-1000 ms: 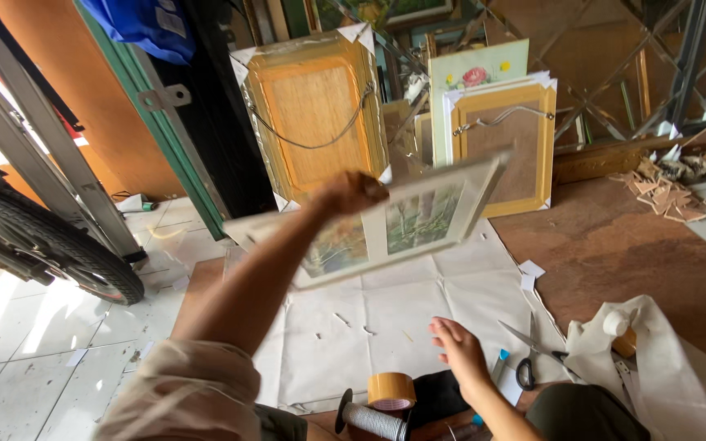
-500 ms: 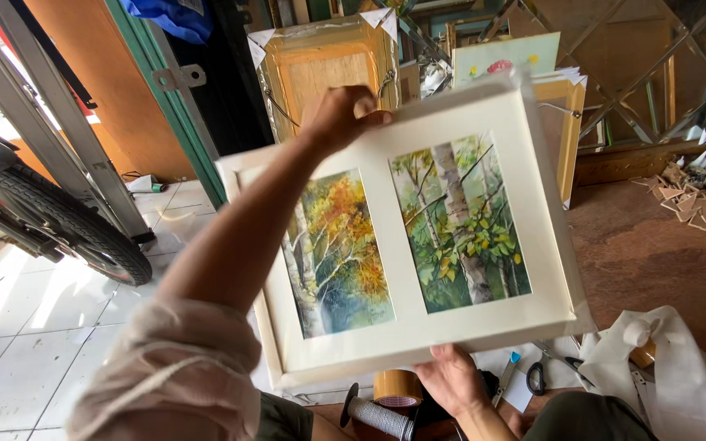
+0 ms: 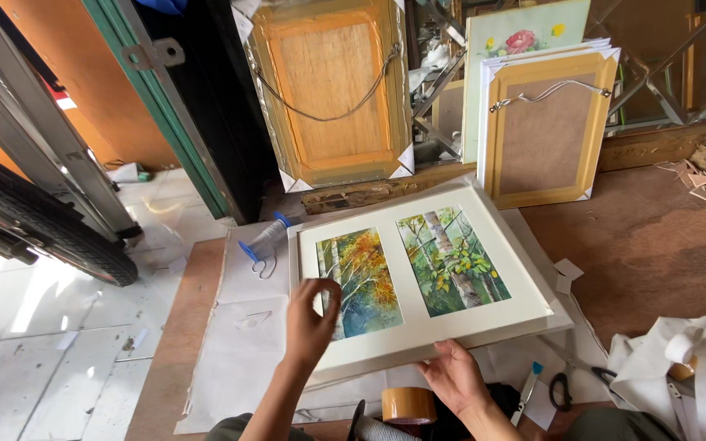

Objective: The person attaches a metal hanging wire to the back of a picture frame using tape, then flips the frame to adjust the artwork and matting inside. They use scissors to cut tape and a screwdriver to tighten the wire.

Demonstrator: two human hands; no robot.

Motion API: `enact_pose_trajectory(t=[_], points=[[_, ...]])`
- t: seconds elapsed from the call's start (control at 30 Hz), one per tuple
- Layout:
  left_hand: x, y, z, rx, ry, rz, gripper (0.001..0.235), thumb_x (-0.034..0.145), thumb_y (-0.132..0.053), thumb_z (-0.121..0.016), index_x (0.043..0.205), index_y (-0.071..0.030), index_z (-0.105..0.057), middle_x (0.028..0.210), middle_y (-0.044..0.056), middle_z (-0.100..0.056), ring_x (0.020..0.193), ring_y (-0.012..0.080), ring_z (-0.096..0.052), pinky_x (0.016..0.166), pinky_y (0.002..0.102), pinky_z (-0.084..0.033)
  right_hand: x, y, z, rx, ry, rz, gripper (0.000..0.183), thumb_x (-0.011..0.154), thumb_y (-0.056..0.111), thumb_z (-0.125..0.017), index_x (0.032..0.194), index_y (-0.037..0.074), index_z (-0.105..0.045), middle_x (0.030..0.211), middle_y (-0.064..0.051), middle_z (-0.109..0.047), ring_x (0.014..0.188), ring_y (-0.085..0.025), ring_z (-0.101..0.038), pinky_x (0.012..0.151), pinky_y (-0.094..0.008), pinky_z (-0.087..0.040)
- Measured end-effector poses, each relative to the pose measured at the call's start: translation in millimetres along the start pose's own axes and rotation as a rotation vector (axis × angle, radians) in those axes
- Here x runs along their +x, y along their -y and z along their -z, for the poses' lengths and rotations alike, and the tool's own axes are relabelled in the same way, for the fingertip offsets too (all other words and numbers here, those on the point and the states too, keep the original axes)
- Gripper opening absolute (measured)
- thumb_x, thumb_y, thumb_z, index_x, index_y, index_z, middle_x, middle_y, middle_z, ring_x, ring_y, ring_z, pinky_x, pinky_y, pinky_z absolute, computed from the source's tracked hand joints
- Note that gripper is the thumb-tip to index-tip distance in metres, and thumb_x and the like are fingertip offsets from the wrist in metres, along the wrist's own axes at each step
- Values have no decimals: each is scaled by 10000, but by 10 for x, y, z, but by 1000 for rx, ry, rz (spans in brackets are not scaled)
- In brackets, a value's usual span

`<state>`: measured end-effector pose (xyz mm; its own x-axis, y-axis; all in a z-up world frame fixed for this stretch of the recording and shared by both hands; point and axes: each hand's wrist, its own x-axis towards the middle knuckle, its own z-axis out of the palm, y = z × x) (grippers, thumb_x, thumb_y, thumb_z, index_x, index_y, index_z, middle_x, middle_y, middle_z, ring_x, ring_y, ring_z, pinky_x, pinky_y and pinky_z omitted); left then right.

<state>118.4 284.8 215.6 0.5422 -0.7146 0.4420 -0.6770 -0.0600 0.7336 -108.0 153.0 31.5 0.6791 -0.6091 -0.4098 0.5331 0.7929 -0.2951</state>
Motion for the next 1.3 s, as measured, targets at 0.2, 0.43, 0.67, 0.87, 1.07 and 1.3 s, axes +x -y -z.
enact_pose_trajectory(t=[0.2, 0.43, 0.67, 0.87, 1.07, 1.3], points=[[-232, 351, -802, 108, 536, -367, 375, 796, -392, -864, 1070, -177, -724, 1114, 4, -703, 1061, 224, -541, 912, 387, -452, 354, -63, 185, 47, -73, -23, 247, 897, 68, -526, 1124, -6, -590, 1109, -198, -673, 1032, -325, -617, 926, -463, -531], [-564, 782, -1355, 420, 496, -481, 340, 694, 1, -676, 994, -104, -553, 992, 118, -582, 873, 349, -512, 685, 468, -395, 171, -107, 68, -91, -212, -12, 369, 967, 116, -496, 1303, -6, -584, 1265, -197, -659, 1112, -307, -598, 988, -442, -485], [-496, 958, -1319, 275, 557, -521, 341, 698, -25, -756, 995, -121, -619, 938, 66, -629, 827, 282, -575, 674, 420, -474, 73, 97, 92, -288, -371, -230, 353, 975, 174, -544, 1286, 13, -586, 1143, -268, -689, 1012, -398, -653, 900, -512, -554], [-269, 1102, -1504, 244, 649, -571, 321, 829, -352, -866, 1004, -162, -676, 990, 36, -668, 773, 221, -638, 589, 375, -564, 266, 324, 302, -426, -348, -309, 244, 1036, 135, -453, 1103, -63, -579, 1257, -322, -708, 1132, -420, -698, 866, -427, -587], [-321, 1226, -1577, 297, 714, -387, 314, 768, -389, -858, 938, -184, -691, 995, -4, -676, 825, 230, -669, 605, 384, -555, 173, 317, 8, -806, -416, -304, 536, 1055, 426, -489, 1239, -44, -671, 1141, -275, -776, 975, -364, -765, 605, -331, -604], [-304, 1174, -1561, 362, 731, -303, 118, 836, -362, -756, 890, -273, -700, 972, -56, -697, 890, 223, -705, 684, 394, -587, 322, 266, 301, -957, -525, -202, 436, 1004, 396, -573, 1092, 7, -746, 842, -147, -790, 746, -284, -790, 458, -268, -593]])
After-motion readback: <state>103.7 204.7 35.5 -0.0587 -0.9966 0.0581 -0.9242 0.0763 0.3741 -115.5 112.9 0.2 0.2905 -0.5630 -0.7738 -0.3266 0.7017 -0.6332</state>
